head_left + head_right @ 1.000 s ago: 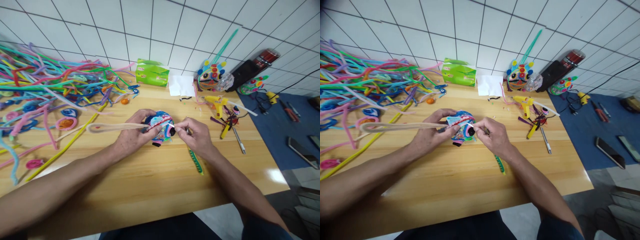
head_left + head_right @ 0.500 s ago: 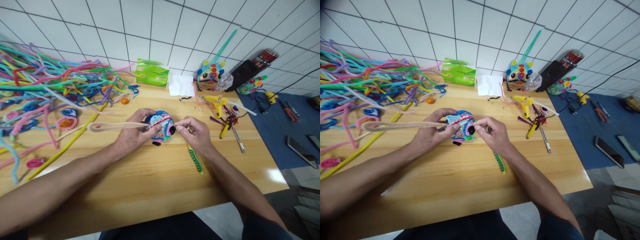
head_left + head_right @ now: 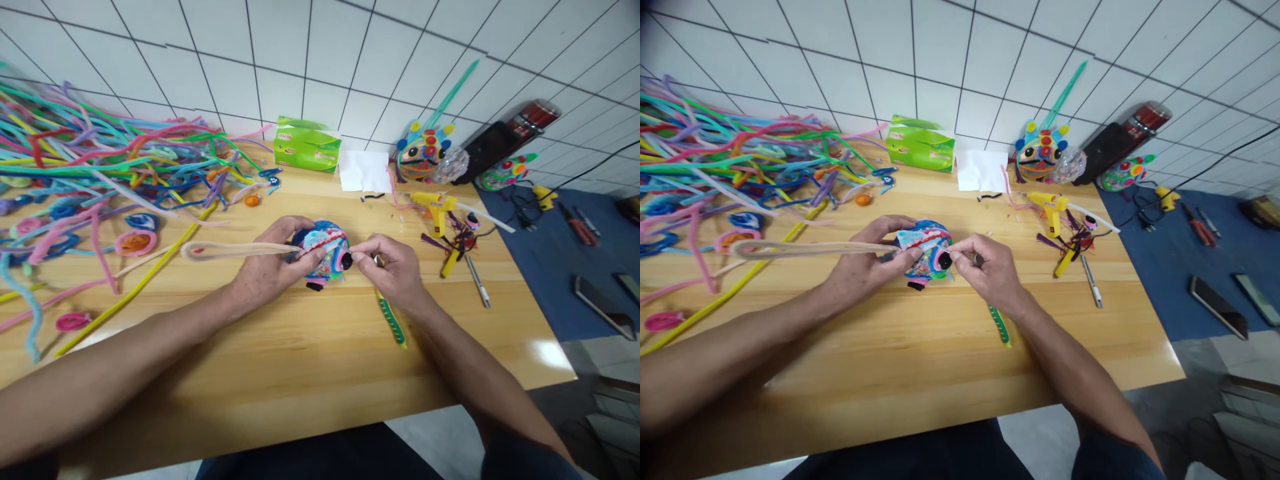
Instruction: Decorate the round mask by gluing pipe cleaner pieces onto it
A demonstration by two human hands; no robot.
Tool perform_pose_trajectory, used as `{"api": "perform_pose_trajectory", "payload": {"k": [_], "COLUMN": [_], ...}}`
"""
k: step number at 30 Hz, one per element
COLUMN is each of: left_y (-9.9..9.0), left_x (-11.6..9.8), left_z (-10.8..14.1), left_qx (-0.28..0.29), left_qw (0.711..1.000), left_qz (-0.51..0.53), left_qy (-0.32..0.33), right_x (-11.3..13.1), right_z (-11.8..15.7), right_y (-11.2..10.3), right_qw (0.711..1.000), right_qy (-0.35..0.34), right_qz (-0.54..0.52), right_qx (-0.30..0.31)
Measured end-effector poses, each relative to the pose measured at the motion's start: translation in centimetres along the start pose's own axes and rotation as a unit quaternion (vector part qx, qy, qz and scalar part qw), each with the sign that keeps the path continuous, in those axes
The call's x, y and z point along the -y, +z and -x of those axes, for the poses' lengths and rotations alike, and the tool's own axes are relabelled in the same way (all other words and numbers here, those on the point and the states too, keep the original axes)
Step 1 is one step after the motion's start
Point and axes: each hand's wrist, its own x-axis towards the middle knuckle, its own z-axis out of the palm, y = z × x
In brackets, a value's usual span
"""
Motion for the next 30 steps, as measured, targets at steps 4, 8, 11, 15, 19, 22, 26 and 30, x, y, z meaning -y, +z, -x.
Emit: {"api": "perform_pose_trajectory", "payload": {"k": [4, 8, 11, 15, 19, 22, 26, 30], "left_y": [0.00, 0.02, 0.06, 0.00, -0.08, -0.06, -0.05, -0.29], "left_x": [0.07, 0.09, 0.10, 0.04, -0.04, -0.01, -0.03, -0.14], "left_z": [0.02, 0.01, 0.00, 0.00, -0.02, -0.05, -0.07, -0.04], "left_qx": [-0.003, -0.001, -0.004, 0.003, 0.005, 0.007, 0.007, 0.016], "left_qw": [1.000, 1.000, 1.000, 1.000, 1.000, 1.000, 1.000, 1.000], "left_qz": [-0.006, -0.009, -0.007, -0.004, 0.002, 0.002, -0.005, 0.014], "left_qy": [0.005, 0.006, 0.006, 0.000, -0.001, -0.007, -0.011, -0.006], "right_x": [0.00, -0.06, -0.09, -0.03, 0.06, 0.09, 0.11, 0.05], "right_z": [0.12, 0.05, -0.06, -0.08, -0.10, -0.13, -0.09, 0.00], "right_y": [0.02, 0.05, 0.08, 0.14, 0.23, 0.30, 0.36, 0.45], "right_qw": [1.000, 1.000, 1.000, 1.000, 1.000, 1.000, 1.000, 1.000], "right_qy": [0.012, -0.004, -0.016, -0.009, -0.009, -0.010, -0.005, 0.003], "right_qz": [-0.011, -0.007, 0.005, 0.017, 0.017, 0.009, -0.002, -0.006], "right_qx": [-0.009, -0.012, -0.007, -0.008, -0.008, -0.011, -0.013, -0.020]}}
